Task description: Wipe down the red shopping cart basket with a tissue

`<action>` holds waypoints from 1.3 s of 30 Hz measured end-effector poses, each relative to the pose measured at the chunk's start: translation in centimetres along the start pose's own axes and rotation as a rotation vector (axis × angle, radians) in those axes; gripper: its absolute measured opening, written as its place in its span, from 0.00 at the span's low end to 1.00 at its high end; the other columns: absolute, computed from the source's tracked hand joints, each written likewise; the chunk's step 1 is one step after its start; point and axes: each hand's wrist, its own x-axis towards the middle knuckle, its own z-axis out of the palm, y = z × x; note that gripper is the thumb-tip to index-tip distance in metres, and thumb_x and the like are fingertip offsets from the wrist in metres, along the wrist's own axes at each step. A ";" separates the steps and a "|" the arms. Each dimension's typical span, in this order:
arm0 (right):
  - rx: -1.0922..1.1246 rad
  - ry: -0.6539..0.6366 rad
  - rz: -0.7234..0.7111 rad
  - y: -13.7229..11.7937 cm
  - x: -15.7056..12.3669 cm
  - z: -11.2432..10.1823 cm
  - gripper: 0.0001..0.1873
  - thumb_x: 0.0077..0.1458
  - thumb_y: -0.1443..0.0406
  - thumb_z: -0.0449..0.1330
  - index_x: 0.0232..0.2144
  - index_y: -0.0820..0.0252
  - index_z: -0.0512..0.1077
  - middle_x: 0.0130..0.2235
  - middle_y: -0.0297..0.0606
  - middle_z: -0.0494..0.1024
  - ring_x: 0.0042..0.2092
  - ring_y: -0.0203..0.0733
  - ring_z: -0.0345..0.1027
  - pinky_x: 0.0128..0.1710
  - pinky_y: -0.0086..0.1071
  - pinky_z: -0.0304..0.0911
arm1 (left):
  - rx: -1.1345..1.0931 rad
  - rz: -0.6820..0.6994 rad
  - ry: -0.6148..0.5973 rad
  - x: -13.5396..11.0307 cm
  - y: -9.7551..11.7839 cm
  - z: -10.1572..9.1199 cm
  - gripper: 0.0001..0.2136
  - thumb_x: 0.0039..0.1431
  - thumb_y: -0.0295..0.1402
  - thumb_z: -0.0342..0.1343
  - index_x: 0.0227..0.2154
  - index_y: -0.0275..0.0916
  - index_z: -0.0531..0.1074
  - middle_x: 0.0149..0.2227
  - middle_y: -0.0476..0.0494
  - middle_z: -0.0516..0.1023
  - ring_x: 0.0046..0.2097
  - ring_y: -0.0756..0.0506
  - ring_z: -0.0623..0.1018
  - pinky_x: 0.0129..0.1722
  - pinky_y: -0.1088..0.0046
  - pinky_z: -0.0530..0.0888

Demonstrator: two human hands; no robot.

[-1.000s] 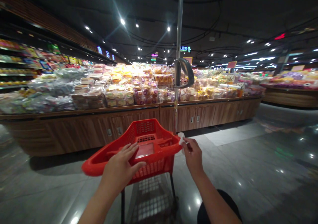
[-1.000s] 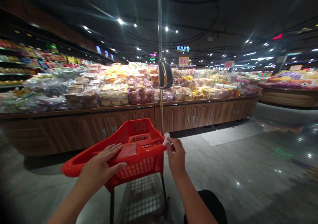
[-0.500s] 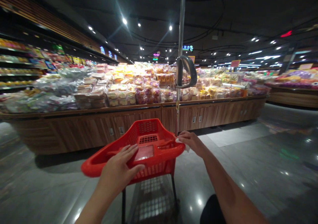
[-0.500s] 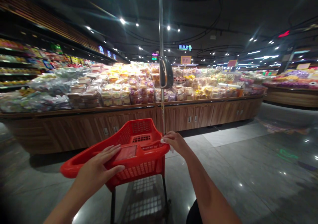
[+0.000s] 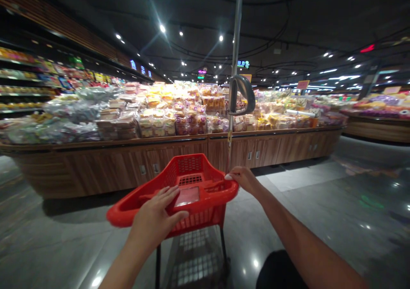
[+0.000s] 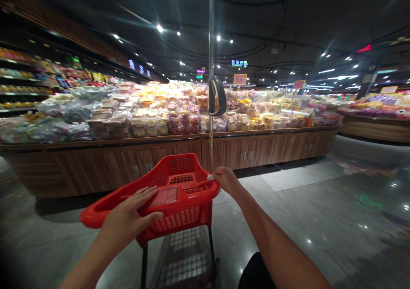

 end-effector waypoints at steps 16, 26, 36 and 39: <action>0.384 0.814 -0.112 -0.9 -8.6 9.2 0.06 0.57 0.67 0.54 0.34 0.57 0.71 0.42 0.39 0.69 0.46 0.42 0.65 0.44 0.37 0.64 | 0.115 0.143 0.139 -0.4 0.2 1.5 0.28 0.49 0.51 0.56 0.50 0.40 0.71 0.52 0.44 0.74 0.56 0.38 0.70 0.54 0.59 0.70; 0.309 0.678 -0.188 -3.8 -8.8 10.6 0.08 0.56 0.70 0.54 0.30 0.57 0.72 0.39 0.37 0.69 0.44 0.40 0.65 0.45 0.35 0.62 | 0.277 0.218 0.253 -0.8 2.2 2.3 0.26 0.53 0.50 0.54 0.49 0.36 0.71 0.51 0.40 0.75 0.54 0.37 0.73 0.49 0.59 0.73; 0.276 0.748 -0.194 -4.0 -7.5 10.6 0.06 0.58 0.70 0.52 0.33 0.57 0.69 0.40 0.38 0.68 0.45 0.40 0.64 0.46 0.36 0.62 | 0.298 0.212 0.275 -0.5 3.3 3.1 0.27 0.53 0.49 0.53 0.49 0.32 0.71 0.52 0.37 0.74 0.53 0.35 0.72 0.49 0.57 0.73; 0.280 0.711 -0.224 -4.2 -8.0 11.2 0.07 0.58 0.70 0.52 0.33 0.57 0.69 0.41 0.38 0.69 0.45 0.40 0.64 0.46 0.36 0.61 | 0.296 0.223 0.283 -0.6 3.0 3.0 0.27 0.54 0.50 0.53 0.49 0.33 0.71 0.51 0.38 0.74 0.54 0.35 0.72 0.49 0.57 0.73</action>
